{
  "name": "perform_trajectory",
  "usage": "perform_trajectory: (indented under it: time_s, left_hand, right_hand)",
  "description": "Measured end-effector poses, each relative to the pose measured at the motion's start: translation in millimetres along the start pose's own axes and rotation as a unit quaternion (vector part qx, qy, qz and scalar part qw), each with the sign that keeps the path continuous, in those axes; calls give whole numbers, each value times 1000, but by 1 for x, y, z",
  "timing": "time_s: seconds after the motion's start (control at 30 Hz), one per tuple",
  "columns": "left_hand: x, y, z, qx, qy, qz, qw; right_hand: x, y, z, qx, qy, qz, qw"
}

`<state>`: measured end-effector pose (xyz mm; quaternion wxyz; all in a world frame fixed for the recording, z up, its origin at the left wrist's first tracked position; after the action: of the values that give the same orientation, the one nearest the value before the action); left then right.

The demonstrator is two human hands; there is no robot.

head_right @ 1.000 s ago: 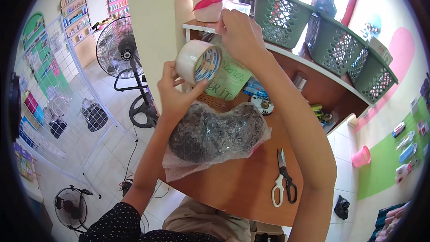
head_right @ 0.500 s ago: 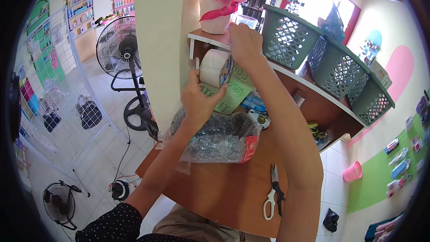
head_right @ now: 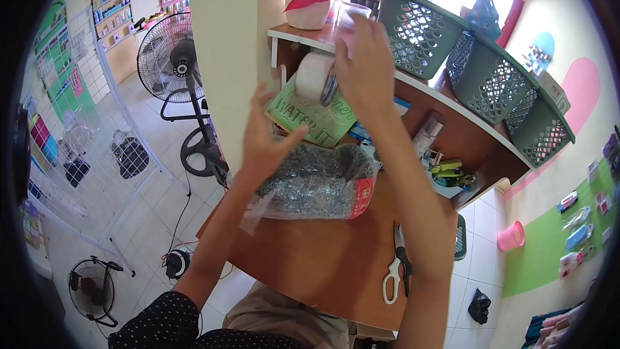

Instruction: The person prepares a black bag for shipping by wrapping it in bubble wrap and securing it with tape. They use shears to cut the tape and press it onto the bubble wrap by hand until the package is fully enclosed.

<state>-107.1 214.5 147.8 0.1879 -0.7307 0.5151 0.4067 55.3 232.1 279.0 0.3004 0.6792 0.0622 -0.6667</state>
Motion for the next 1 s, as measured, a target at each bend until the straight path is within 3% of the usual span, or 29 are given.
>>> perform_trajectory:
  time_s: [0.03,0.1,0.13,0.2,0.23,0.3,0.37,0.4,0.43,0.47,0.57,0.6,0.67,0.7,0.8,0.87,0.9,0.97,1.0]
  left_hand:
    - [11,14,21,-20,-8,-5,1000]
    - [34,39,70,-33,146,65,987]
    - [40,46,82,-35,149,67,986]
    - [62,46,103,46,335,241,910]
    - [60,47,82,180,392,258,864]
    - [63,51,64,190,355,258,878]
    - [73,58,45,201,322,256,889]
    - [78,64,33,223,266,234,908]
    - [84,70,21,244,209,211,923]
    - [94,77,13,246,214,218,920]
    - [111,101,-17,44,56,261,963]
    - [112,101,-26,44,63,270,960]
    - [108,99,-48,228,91,148,958]
    - [104,97,-57,245,80,135,957]
    - [109,97,-52,194,111,189,956]
    - [112,94,-53,214,118,167,955]
    - [114,93,-54,235,126,141,954]
    - [116,93,-54,232,121,142,955]
    - [116,93,-54,228,113,138,957]
  right_hand:
    - [23,16,3,-28,-29,-6,999]
    - [80,42,9,-27,-85,20,996]
    - [110,46,6,2,-113,53,992]
    - [166,38,-15,34,-226,181,956]
    - [191,36,-25,35,-233,183,955]
    - [229,31,-44,-210,-332,181,902]
    - [222,61,-17,-260,-358,154,884]
    - [223,76,-6,-311,-380,127,862]
    - [235,91,-3,-221,-355,151,896]
    - [247,104,3,-216,-363,151,894]
    - [279,138,20,-153,-334,134,920]
    - [286,142,22,-151,-345,137,916]
    - [297,152,27,-122,-310,135,933]
    - [297,154,30,-122,-317,136,931]
    - [277,160,44,-70,-292,152,942]
    - [258,161,62,30,-199,111,973]
    - [252,159,67,32,-204,110,972]
    - [240,145,86,33,-68,202,976]
    - [234,139,93,33,-72,201,976]
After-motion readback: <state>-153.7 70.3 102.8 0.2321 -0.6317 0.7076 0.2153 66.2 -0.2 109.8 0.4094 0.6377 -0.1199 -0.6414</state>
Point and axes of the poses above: each hand's wrist, its own x-axis away from the middle knuckle, its own y-axis out of the back of the hand, z = x × y, the point moved 3 cm from there along -x, towards the middle knuckle, and after that the axes turned 5 degrees about x, right-handed, at the moved point
